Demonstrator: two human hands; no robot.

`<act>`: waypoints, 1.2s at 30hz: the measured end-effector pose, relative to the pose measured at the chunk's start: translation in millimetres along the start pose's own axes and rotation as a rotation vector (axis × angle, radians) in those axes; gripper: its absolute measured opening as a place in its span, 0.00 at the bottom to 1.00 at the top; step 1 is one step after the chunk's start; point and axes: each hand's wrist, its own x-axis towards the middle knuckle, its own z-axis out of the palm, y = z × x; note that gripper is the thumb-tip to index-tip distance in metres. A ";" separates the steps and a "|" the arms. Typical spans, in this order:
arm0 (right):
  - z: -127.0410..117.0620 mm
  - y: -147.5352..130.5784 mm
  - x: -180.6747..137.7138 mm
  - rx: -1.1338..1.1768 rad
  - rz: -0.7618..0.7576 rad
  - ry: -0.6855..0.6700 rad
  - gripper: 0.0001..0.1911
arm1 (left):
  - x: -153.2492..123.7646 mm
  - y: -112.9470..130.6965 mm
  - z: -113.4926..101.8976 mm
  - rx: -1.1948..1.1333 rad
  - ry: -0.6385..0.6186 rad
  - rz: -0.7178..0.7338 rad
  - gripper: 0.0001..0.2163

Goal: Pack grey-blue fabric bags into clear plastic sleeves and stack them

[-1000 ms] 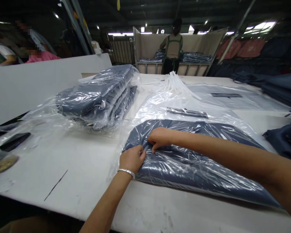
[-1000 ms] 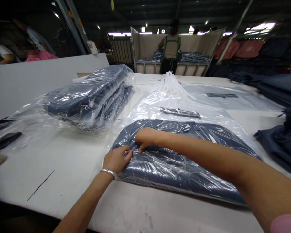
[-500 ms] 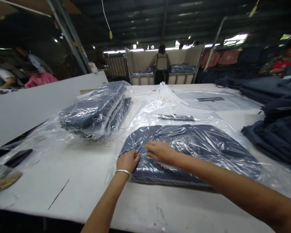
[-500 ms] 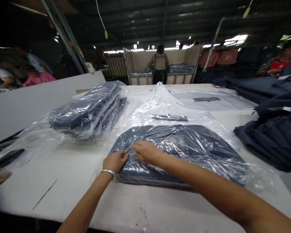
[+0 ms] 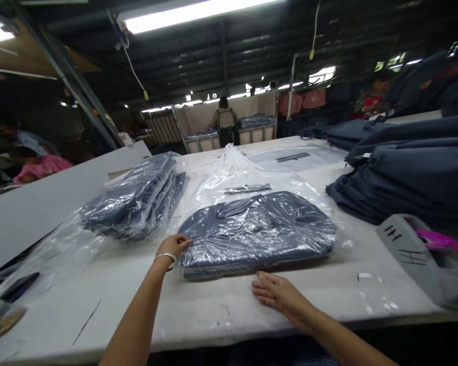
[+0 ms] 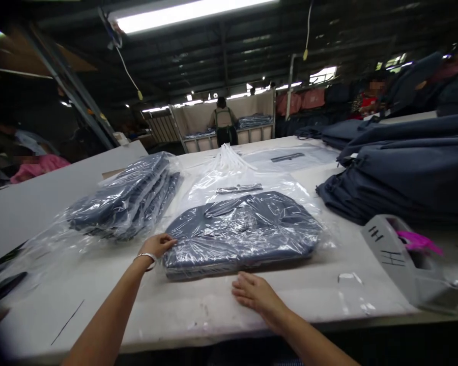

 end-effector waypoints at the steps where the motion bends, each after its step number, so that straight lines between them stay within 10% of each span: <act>1: -10.0 4.3 -4.4 0.182 0.022 0.039 0.29 | -0.1 2.3 -5.1 0.007 0.021 -0.004 0.12; 6: -24.8 4.5 -1.6 0.624 -0.059 0.152 0.25 | -22.0 54.1 -10.5 0.087 0.275 0.084 0.17; 12: -8.5 -3.8 34.0 0.750 -0.194 0.246 0.10 | -73.4 142.1 57.6 0.100 0.188 0.587 0.27; 15: -7.0 -8.5 38.4 0.765 -0.262 0.202 0.10 | -79.3 157.5 86.9 0.177 0.258 0.691 0.42; 18: -11.4 -11.2 36.4 0.729 -0.364 0.070 0.16 | -68.3 159.6 90.1 0.198 0.303 0.616 0.36; 28: -11.7 -45.0 52.2 0.554 -0.402 0.046 0.09 | -98.0 191.9 51.6 0.202 0.262 0.553 0.33; 36: 28.0 -125.2 -29.8 0.261 -0.874 -0.246 0.32 | -170.1 218.9 -65.4 -0.172 0.594 0.396 0.23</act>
